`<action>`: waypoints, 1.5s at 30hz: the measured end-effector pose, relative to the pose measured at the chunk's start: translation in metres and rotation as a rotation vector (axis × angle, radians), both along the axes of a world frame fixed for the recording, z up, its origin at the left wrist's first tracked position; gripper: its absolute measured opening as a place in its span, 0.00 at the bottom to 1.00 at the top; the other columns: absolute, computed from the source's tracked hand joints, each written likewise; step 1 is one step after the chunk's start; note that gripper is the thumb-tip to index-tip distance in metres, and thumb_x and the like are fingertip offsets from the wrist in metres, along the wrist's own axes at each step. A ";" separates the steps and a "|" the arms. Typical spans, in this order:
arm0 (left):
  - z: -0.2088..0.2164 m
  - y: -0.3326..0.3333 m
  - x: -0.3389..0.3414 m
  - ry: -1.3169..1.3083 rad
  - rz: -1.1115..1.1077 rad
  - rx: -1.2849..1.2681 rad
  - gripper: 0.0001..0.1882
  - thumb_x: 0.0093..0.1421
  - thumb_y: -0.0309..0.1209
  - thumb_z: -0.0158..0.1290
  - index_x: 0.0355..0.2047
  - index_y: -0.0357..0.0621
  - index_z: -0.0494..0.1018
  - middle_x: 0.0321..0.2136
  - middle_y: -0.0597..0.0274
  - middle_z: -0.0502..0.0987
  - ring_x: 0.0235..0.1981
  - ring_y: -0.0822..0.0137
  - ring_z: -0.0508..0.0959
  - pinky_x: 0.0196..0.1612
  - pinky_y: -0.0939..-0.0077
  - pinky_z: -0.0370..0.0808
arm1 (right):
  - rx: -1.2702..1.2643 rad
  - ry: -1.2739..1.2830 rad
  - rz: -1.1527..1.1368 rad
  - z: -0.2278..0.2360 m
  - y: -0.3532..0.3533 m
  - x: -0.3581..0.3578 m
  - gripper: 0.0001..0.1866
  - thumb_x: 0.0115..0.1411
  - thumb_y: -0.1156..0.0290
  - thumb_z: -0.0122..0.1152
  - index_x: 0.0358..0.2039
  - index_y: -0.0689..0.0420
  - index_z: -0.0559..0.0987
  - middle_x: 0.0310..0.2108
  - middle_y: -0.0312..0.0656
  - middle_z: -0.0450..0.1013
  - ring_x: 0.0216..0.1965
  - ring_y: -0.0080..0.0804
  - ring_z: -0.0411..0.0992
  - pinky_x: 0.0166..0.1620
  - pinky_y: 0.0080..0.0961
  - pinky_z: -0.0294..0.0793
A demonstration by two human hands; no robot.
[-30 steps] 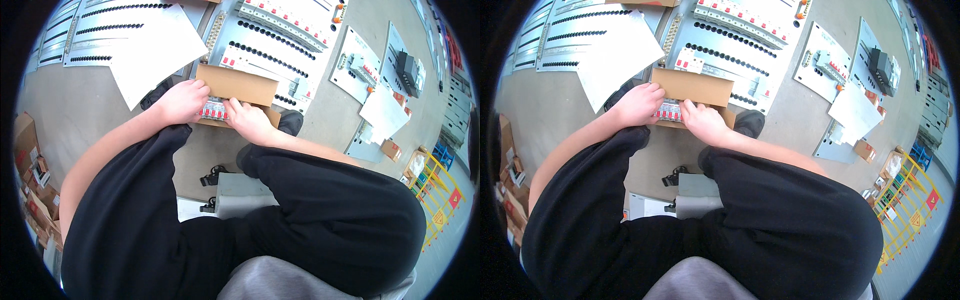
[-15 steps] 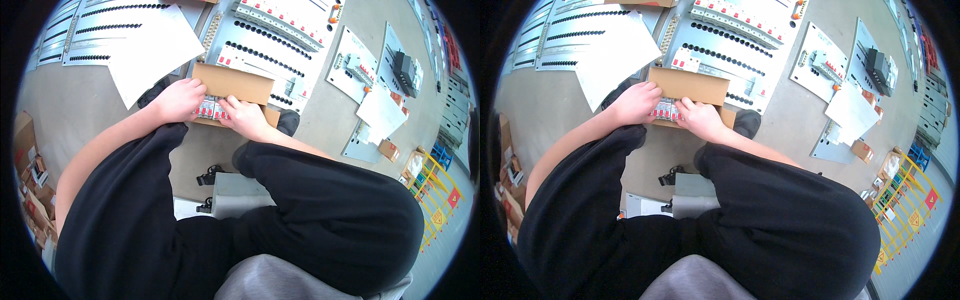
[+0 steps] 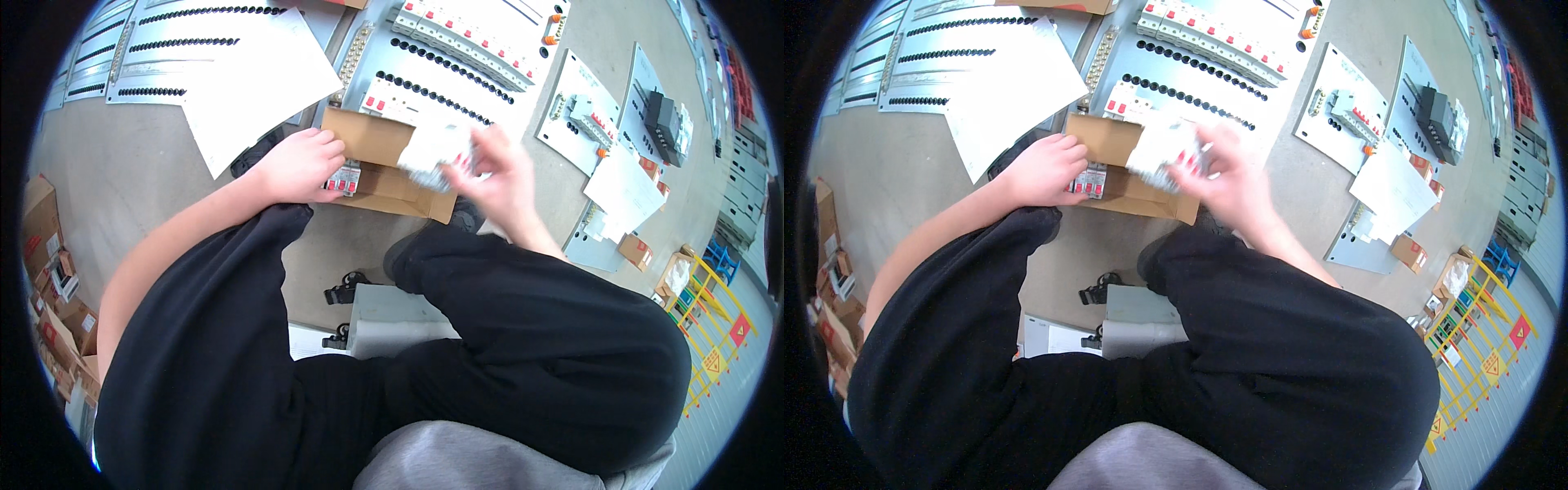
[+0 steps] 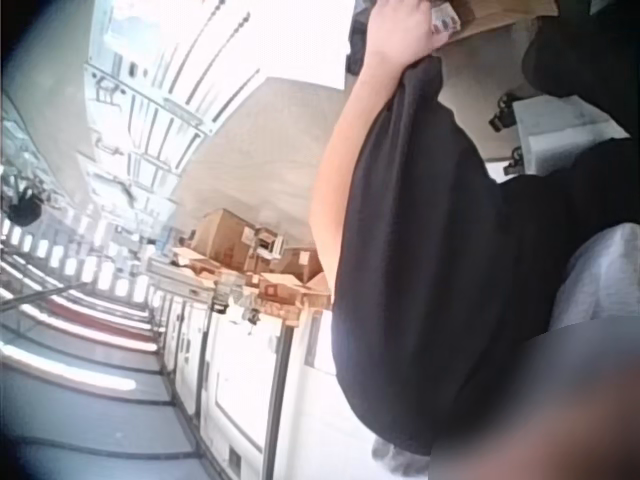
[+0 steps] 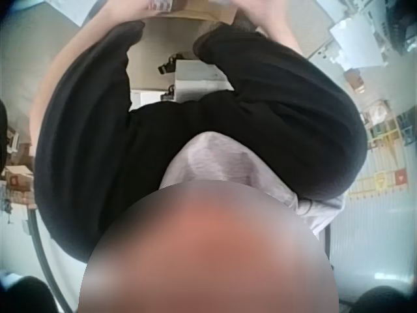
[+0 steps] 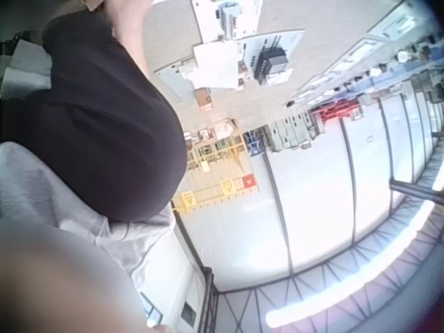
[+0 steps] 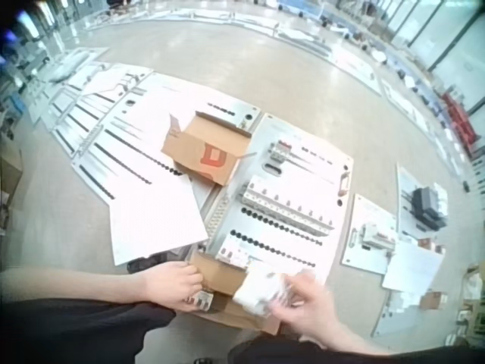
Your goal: The person unpacks small red-and-white circuit breakers from a cardboard box and snaps them into slots on a DIN rail mounted on a metal panel. They then adjust the installed breakers and handle a paper document on the floor.
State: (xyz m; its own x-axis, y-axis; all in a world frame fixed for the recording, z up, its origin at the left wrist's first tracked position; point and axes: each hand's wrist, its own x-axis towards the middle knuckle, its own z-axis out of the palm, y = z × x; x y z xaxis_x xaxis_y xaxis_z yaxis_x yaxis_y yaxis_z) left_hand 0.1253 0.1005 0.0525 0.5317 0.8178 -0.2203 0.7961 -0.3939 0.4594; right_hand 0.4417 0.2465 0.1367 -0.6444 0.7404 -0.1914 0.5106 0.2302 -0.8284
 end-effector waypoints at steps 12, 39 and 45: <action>-0.001 -0.011 -0.005 -0.489 0.722 -0.538 0.49 0.63 0.23 0.62 0.82 0.50 0.52 0.42 0.55 0.82 0.46 0.57 0.83 0.55 0.63 0.78 | 0.167 -0.551 0.353 -0.071 0.088 -0.044 0.36 0.60 0.46 0.80 0.65 0.51 0.84 0.51 0.49 0.79 0.53 0.47 0.82 0.56 0.42 0.82; -0.026 -0.015 -0.006 -0.617 0.408 -0.736 0.12 0.57 0.18 0.57 0.42 0.37 0.74 0.43 0.53 0.74 0.48 0.52 0.78 0.56 0.63 0.75 | 0.065 -0.421 0.468 -0.046 -0.037 0.007 0.08 0.68 0.69 0.68 0.41 0.55 0.77 0.36 0.53 0.81 0.38 0.57 0.83 0.42 0.51 0.82; -0.028 -0.011 -0.012 -1.047 0.456 -0.981 0.17 0.59 0.24 0.61 0.49 0.37 0.78 0.51 0.58 0.80 0.51 0.59 0.80 0.57 0.69 0.75 | -0.315 -0.490 0.542 -0.011 0.010 0.007 0.12 0.72 0.62 0.67 0.42 0.57 0.78 0.32 0.55 0.80 0.39 0.55 0.82 0.43 0.48 0.79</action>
State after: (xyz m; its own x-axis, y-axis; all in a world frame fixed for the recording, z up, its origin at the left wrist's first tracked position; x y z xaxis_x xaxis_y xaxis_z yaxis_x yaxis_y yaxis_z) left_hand 0.1136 0.0897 0.0243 0.5388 0.7091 -0.4549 -0.0836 0.5823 0.8086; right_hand 0.4491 0.2561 0.1254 -0.6874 0.2121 -0.6946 0.7179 0.3435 -0.6056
